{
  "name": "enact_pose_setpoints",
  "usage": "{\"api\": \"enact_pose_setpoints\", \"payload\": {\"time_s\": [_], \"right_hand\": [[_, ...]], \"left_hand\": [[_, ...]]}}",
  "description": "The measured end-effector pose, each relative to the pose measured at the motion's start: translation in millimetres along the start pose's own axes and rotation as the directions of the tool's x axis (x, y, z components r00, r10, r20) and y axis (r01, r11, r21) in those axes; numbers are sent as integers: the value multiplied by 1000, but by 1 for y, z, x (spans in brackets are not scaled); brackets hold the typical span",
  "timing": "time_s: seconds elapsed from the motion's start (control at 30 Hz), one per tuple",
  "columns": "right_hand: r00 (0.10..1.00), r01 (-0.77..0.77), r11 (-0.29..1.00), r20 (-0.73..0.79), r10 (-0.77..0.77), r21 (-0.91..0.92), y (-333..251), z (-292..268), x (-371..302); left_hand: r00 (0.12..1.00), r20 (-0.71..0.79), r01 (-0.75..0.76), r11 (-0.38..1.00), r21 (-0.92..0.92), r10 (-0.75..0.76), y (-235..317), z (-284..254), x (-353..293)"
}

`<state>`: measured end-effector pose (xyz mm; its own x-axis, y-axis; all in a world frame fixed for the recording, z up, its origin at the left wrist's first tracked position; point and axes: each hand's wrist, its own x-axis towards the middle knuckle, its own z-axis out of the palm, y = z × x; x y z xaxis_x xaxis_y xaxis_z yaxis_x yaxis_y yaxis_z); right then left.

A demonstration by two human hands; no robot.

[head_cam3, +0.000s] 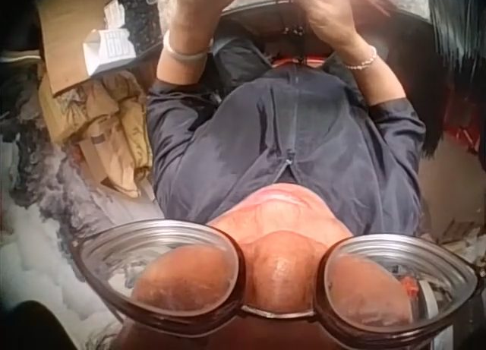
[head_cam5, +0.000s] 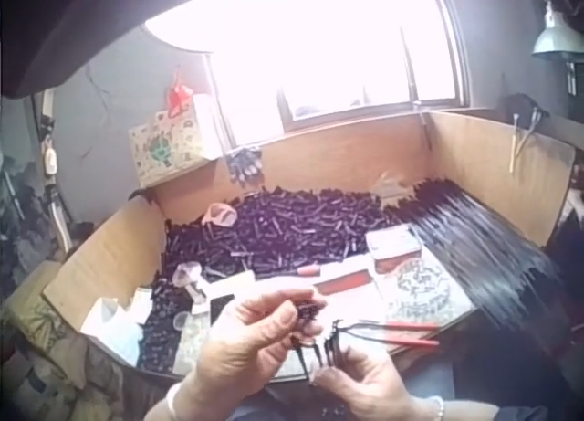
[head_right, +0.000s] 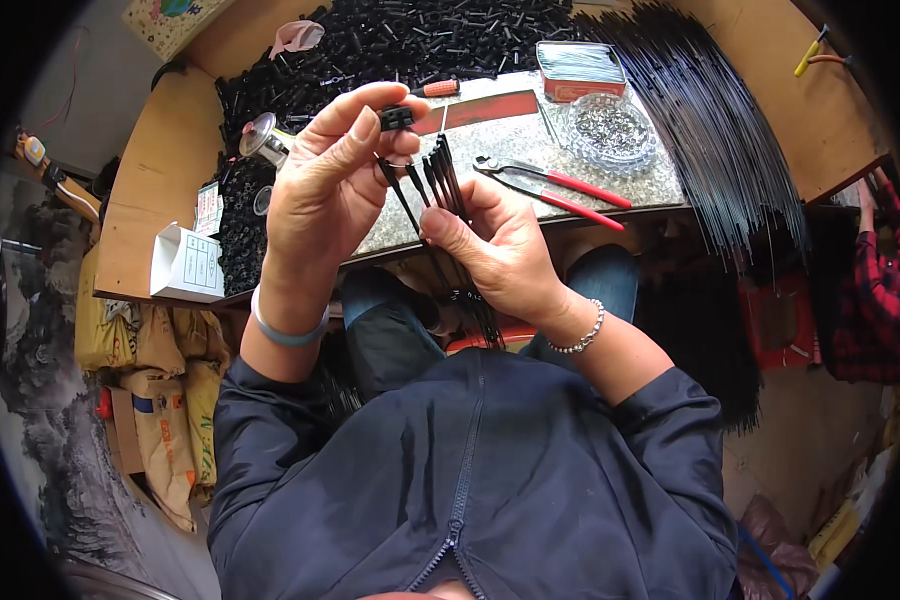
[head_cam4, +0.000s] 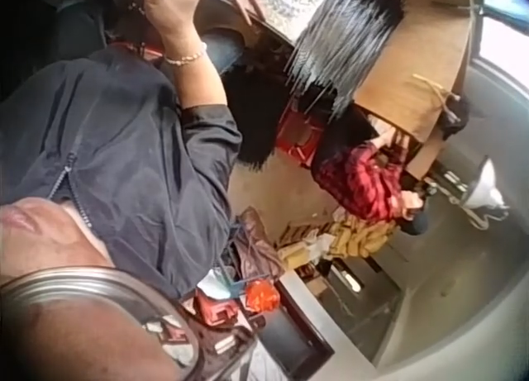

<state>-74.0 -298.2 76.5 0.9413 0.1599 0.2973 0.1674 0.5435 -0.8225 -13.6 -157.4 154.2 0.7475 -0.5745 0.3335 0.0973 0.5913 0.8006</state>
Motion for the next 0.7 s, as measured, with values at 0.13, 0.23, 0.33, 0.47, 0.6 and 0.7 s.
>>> {"api": "enact_pose_setpoints", "payload": {"time_s": [0.13,0.23,0.33,0.47,0.6,0.7], "right_hand": [[1000,5,1000,-22,-5,-6,-1,1,-1],[1000,10,1000,-15,-10,-8,-1,1,0],[999,12,999,-41,-13,-30,-3,2,0],[999,14,1000,-47,-15,-17,-3,3,-1],[999,21,1000,-46,-20,24,-5,7,-1],[999,49,999,-1,-49,4,-2,4,-1]], "left_hand": [[998,-50,28,999,21,-27,-3,4,-2],[998,-63,4,999,36,-1,-6,2,-4],[994,-108,4,999,49,1,-8,1,-5],[997,-49,-56,981,184,66,-12,-1,-10],[996,-46,-65,956,286,81,-8,2,-13],[994,-8,-103,929,356,114,-6,2,-14]]}}
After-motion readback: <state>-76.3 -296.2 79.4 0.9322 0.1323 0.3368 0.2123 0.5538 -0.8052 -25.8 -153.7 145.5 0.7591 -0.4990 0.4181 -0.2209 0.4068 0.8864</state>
